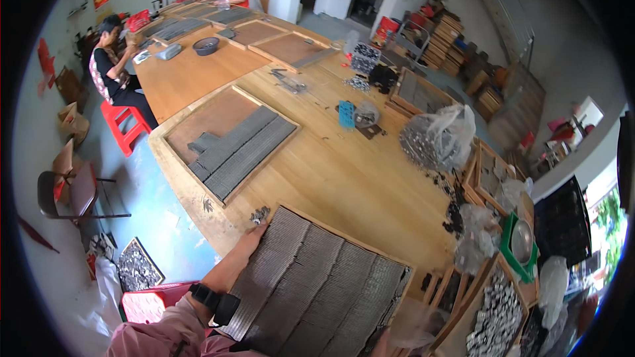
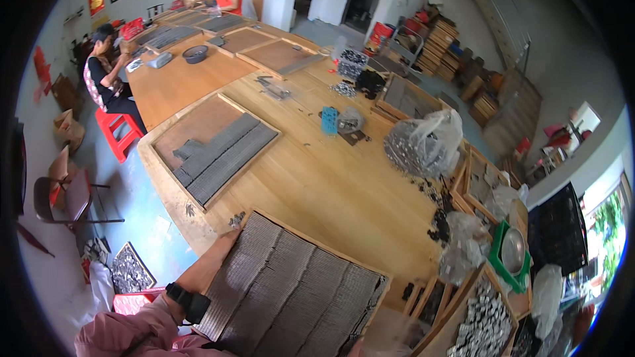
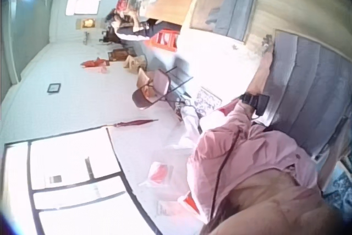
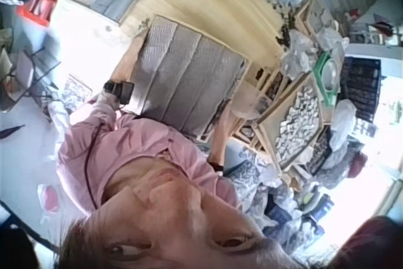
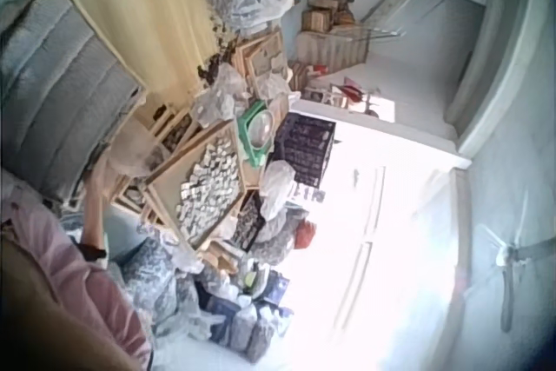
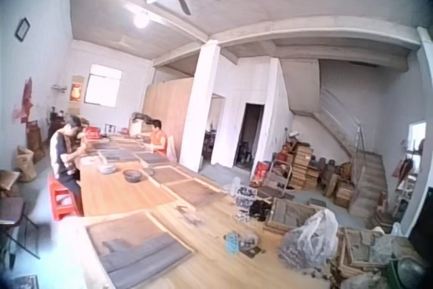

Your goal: Operating a manual press, moving trays of parts, and packing materials in a manufacturing facility.

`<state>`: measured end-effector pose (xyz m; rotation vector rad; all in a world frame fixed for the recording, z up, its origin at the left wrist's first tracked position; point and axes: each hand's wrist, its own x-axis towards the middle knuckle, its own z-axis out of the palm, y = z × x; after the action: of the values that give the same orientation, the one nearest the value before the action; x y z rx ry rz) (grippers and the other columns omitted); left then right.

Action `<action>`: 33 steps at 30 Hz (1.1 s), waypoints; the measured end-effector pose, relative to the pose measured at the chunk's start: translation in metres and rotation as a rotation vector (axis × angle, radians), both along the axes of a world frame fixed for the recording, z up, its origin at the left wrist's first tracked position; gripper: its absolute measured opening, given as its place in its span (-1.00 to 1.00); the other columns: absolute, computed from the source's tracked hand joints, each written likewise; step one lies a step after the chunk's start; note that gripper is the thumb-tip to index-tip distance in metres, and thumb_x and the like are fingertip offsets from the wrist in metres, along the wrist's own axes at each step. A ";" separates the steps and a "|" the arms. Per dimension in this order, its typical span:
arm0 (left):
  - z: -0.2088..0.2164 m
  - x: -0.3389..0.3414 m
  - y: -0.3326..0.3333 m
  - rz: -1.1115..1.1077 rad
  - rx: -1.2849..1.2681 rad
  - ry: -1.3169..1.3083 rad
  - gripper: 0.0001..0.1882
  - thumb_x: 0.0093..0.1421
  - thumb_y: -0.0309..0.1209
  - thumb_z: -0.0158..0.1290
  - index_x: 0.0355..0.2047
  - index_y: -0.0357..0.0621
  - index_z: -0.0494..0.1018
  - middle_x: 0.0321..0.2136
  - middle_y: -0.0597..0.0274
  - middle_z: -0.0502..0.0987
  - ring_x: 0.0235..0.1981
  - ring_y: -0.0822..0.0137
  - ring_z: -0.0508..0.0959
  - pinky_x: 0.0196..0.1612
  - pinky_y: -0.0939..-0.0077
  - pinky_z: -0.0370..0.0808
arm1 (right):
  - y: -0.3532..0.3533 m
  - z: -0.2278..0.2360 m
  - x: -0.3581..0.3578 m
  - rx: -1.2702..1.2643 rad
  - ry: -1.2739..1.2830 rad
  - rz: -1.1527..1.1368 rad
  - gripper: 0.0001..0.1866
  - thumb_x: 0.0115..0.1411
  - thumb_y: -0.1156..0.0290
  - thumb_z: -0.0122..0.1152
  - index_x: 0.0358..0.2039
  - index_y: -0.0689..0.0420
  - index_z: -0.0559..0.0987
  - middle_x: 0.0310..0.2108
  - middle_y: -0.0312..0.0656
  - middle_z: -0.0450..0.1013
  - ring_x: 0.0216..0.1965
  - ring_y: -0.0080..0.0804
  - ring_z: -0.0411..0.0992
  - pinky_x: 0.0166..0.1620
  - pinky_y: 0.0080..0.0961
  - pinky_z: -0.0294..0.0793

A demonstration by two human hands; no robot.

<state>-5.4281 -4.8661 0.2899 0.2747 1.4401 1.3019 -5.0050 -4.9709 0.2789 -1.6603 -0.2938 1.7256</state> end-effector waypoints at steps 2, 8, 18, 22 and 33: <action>-0.036 -0.024 -0.021 -0.042 0.006 0.065 -0.48 0.17 -0.08 -0.17 -0.13 -0.35 0.35 -0.19 0.09 0.43 -0.20 0.33 0.39 -0.13 0.55 0.30 | -0.016 0.019 -0.033 0.168 0.031 0.050 -0.32 0.14 -0.15 -0.28 0.05 0.16 0.18 -0.11 -0.21 0.23 -0.18 -0.40 0.20 -0.17 -0.54 0.16; 0.017 -0.050 -0.073 -0.111 0.141 -0.057 -0.46 0.21 -0.06 -0.27 -0.06 -0.32 0.29 -0.16 0.08 0.41 -0.16 0.27 0.39 -0.07 0.52 0.29 | -0.100 0.029 -0.081 0.142 -0.242 -0.062 -0.32 0.17 -0.09 -0.26 0.01 0.31 0.25 -0.08 -0.13 0.31 -0.08 -0.39 0.26 0.00 -0.50 0.18; 0.055 -0.064 -0.118 -0.480 0.232 -0.046 -0.40 0.24 -0.01 -0.43 0.01 -0.29 0.19 -0.07 0.12 0.32 -0.08 0.26 0.35 -0.02 0.46 0.29 | -0.223 0.045 -0.139 0.176 -0.441 -0.235 -0.30 0.16 -0.11 -0.30 -0.12 0.37 0.37 -0.17 0.03 0.36 -0.10 -0.31 0.28 -0.02 -0.51 0.18; 0.038 -0.062 -0.113 -0.601 0.279 -0.028 -0.38 0.23 -0.01 -0.38 0.00 -0.37 0.18 -0.05 0.07 0.31 -0.05 0.26 0.32 0.01 0.50 0.22 | -0.266 0.041 -0.153 0.175 -0.466 -0.380 -0.29 0.15 -0.15 -0.30 -0.19 0.35 0.42 -0.26 0.06 0.41 -0.15 -0.26 0.34 -0.06 -0.50 0.21; 0.090 0.112 -0.143 -1.040 0.195 -0.075 -0.37 0.21 0.02 -0.35 -0.05 -0.37 0.25 -0.13 0.06 0.37 -0.14 0.29 0.38 -0.08 0.49 0.30 | -0.399 0.041 -0.148 0.051 -0.548 -0.876 -0.21 0.13 -0.18 -0.31 -0.05 0.42 0.30 -0.15 0.04 0.35 -0.10 -0.33 0.27 -0.02 -0.52 0.18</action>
<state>-5.3157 -5.0090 0.3798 0.9453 0.8633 0.5666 -5.1529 -5.3702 0.3194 -1.8099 0.1420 0.6098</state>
